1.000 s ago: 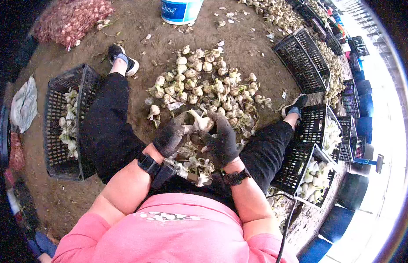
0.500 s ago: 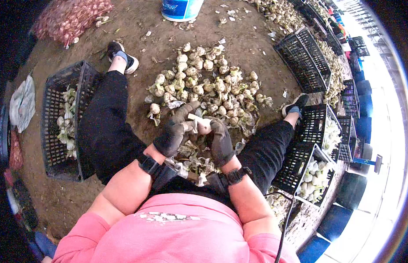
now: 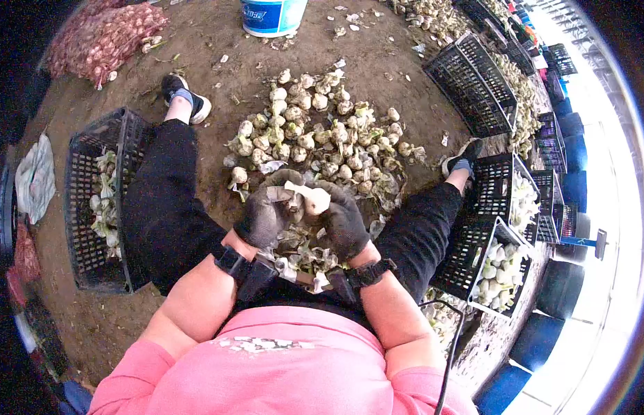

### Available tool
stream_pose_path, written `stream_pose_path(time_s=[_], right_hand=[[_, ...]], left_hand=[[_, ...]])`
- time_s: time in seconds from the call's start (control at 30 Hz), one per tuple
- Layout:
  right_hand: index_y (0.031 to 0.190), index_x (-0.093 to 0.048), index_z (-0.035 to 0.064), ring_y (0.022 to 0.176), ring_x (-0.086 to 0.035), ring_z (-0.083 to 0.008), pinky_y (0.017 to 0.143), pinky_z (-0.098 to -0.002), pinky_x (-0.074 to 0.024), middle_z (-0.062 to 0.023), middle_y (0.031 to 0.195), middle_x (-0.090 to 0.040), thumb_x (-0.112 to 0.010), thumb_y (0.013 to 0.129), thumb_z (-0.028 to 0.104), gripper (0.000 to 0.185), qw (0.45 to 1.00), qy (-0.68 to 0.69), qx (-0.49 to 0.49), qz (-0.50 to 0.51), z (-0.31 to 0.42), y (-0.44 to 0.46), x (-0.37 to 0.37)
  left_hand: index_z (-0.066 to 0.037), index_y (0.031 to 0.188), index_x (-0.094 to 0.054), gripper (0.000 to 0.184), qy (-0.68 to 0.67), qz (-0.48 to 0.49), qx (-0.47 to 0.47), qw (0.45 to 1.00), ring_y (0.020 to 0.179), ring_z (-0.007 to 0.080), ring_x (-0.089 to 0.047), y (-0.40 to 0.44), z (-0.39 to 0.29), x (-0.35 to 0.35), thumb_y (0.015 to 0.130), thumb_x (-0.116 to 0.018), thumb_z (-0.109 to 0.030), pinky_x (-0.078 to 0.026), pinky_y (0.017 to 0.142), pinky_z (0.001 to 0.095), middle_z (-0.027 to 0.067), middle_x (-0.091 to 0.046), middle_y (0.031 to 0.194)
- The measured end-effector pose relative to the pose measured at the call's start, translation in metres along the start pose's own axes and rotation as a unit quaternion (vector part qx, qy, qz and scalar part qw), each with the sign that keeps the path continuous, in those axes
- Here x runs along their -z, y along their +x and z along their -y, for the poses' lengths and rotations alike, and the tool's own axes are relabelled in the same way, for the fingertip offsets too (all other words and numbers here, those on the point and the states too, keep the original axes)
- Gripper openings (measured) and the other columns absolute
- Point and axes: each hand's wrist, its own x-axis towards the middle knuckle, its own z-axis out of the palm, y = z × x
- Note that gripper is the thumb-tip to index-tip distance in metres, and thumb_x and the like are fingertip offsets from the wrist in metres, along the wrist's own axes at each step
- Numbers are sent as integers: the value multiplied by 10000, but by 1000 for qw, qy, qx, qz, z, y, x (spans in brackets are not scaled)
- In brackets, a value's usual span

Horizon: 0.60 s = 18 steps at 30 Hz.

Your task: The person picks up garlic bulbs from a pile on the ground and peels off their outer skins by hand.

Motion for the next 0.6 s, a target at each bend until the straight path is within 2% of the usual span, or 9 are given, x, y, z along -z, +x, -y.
stream_pose_path(time_s=[0.03,0.1,0.17,0.23,0.3,0.37,0.43,0.57,0.6], right_hand=[[1236,-486,33,963,-567,-137,793,-253,-484,-71,1127,-575,-538,795,-20,447,940,-289,167,74,6,-1,-1],[1256,-466,36,1014,-530,-114,842,-240,-460,-88,1200,-517,-560,786,2,480,948,-261,173,63,10,-1,-3],[1249,-460,29,992,-533,-134,895,-272,-439,-79,1209,-490,-580,767,16,497,977,180,-106,43,16,-7,-7],[1223,-471,21,945,-539,-128,816,-270,-476,-64,1126,-524,-584,773,41,464,981,181,-63,32,13,-6,-14],[1190,-485,19,894,-543,-114,741,-265,-494,-46,1039,-560,-583,795,58,409,992,-119,33,31,2,-5,-5],[1156,-498,20,871,-545,-110,705,-263,-494,-40,977,-583,-579,817,71,353,967,-227,106,46,14,-2,2],[1212,-471,5,922,-576,-168,757,-264,-506,-100,1097,-544,-590,849,76,389,968,68,-227,-86,6,4,4],[1215,-459,7,959,-562,-141,820,-268,-485,-71,1121,-543,-653,831,77,436,990,-124,0,-67,-19,-1,12],[1171,-494,41,964,-569,-204,855,-315,-461,-87,1050,-592,-673,769,32,440,987,-132,4,-87,8,-2,-3]], left_hand=[[-40,1021,-578,280,-35,-25,3,999,701,147,-599,1,-1,0,761,-506,-115,-511,578,269,76,-626,870],[-49,1008,-568,262,-80,-46,25,995,698,152,-602,-1,-2,-2,771,-474,-109,-505,583,267,77,-625,865],[-57,1012,-569,270,56,-44,23,997,706,148,-598,-3,-4,0,777,-448,-112,-496,589,257,71,-621,874],[-64,1010,-571,274,84,-87,12,993,695,138,-586,1,2,-2,790,-423,-130,-487,584,252,54,-610,845],[-65,1008,-575,250,222,-72,-102,967,671,136,-573,2,5,-4,802,-446,-120,-482,575,259,43,-592,808],[-67,996,-581,208,23,-99,-112,989,608,144,-559,3,3,-5,813,-482,-56,-465,528,274,43,-576,718],[-65,991,-580,195,-99,-126,-170,972,566,139,-546,7,-6,4,827,-474,-65,-462,515,274,31,-555,669],[-16,1139,-570,301,319,-166,31,933,906,206,-613,2,-8,-6,946,-424,-196,-475,844,315,108,-644,991],[6,1200,-542,379,446,-41,-59,892,1089,182,-543,3,8,9,974,-390,-259,-390,971,301,121,-583,1194]])
